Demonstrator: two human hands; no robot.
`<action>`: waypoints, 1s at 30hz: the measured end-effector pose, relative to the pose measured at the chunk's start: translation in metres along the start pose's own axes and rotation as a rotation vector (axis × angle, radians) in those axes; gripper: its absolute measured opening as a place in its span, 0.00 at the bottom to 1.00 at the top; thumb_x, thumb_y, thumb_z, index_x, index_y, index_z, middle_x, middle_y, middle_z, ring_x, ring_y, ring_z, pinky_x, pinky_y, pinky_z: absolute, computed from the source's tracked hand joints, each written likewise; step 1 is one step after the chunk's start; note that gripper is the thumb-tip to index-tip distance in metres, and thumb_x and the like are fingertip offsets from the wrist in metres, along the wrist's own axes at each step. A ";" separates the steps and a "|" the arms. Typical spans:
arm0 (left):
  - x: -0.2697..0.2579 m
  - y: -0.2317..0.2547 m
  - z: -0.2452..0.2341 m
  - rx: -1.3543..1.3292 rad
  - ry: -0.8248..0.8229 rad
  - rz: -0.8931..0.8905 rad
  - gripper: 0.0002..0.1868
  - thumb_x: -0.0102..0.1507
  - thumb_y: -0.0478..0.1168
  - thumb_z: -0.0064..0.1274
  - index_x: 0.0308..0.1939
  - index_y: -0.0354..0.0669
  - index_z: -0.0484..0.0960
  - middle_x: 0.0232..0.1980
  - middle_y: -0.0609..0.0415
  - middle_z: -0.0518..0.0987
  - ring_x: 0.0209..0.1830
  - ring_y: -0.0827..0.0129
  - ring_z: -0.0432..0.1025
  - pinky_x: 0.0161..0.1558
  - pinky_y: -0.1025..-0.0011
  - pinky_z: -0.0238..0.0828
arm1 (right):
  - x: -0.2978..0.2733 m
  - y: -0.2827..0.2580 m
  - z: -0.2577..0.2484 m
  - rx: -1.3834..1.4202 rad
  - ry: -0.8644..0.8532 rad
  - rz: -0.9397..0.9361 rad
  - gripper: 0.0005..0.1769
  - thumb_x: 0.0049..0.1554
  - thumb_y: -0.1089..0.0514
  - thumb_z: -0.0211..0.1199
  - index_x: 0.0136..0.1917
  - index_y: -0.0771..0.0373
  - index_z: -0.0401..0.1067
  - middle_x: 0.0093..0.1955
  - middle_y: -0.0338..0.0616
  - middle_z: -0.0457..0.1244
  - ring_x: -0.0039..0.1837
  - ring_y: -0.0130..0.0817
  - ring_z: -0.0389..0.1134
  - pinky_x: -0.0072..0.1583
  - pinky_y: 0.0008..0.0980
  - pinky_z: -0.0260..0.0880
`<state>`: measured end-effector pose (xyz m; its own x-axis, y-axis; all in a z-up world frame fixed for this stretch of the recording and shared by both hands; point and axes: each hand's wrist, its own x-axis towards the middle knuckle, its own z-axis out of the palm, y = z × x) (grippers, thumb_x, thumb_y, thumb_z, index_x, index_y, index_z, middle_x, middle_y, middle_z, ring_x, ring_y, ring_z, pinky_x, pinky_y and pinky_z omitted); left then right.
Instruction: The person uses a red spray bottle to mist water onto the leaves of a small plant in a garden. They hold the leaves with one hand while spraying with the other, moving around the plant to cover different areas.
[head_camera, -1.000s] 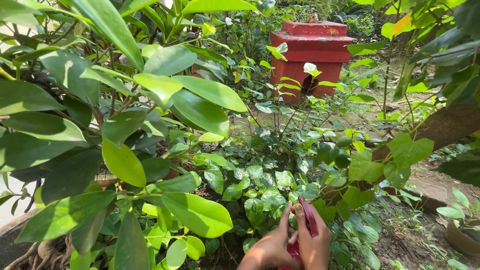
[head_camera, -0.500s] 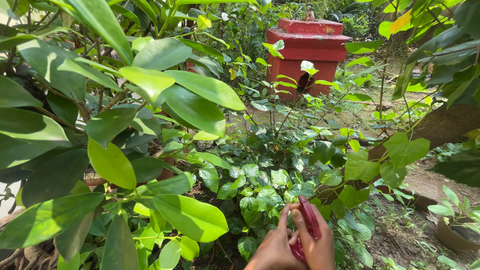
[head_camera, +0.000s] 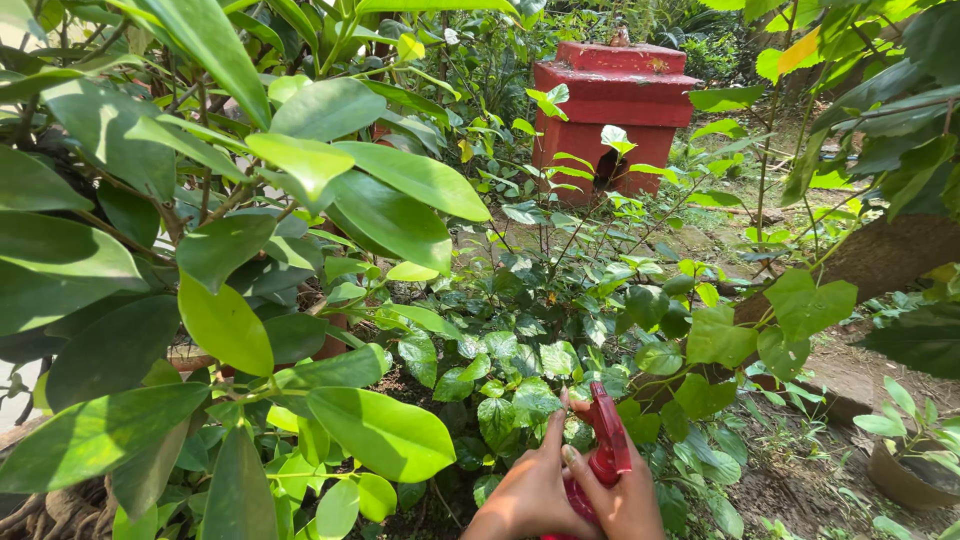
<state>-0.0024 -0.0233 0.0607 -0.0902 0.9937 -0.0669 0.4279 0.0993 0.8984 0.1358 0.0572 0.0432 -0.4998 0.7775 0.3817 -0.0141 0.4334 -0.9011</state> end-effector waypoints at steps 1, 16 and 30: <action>0.002 -0.001 0.003 -0.008 -0.008 0.017 0.80 0.43 0.48 0.72 0.84 0.46 0.27 0.58 0.41 0.81 0.59 0.53 0.78 0.63 0.65 0.71 | -0.001 0.001 0.000 -0.019 0.033 0.004 0.35 0.51 0.63 0.68 0.72 0.60 0.64 0.67 0.40 0.69 0.40 0.25 0.74 0.47 0.30 0.76; 0.057 -0.006 -0.050 -0.065 0.595 0.324 0.10 0.59 0.34 0.55 0.44 0.43 0.84 0.41 0.50 0.86 0.39 0.65 0.80 0.45 0.70 0.77 | 0.017 -0.007 -0.023 -0.263 0.091 0.307 0.29 0.54 0.48 0.70 0.68 0.51 0.70 0.51 0.39 0.73 0.33 0.33 0.78 0.41 0.32 0.79; 0.130 -0.055 0.005 -0.242 0.220 0.029 0.31 0.61 0.51 0.57 0.67 0.52 0.72 0.61 0.43 0.82 0.66 0.58 0.74 0.68 0.66 0.64 | 0.025 0.033 -0.030 -0.165 -0.010 0.248 0.36 0.51 0.53 0.73 0.72 0.51 0.68 0.56 0.37 0.75 0.32 0.30 0.80 0.37 0.31 0.81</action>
<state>-0.0333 0.1009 0.0003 -0.2841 0.9583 0.0322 0.2091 0.0292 0.9775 0.1487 0.1048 0.0288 -0.4792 0.8645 0.1515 0.2496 0.2997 -0.9208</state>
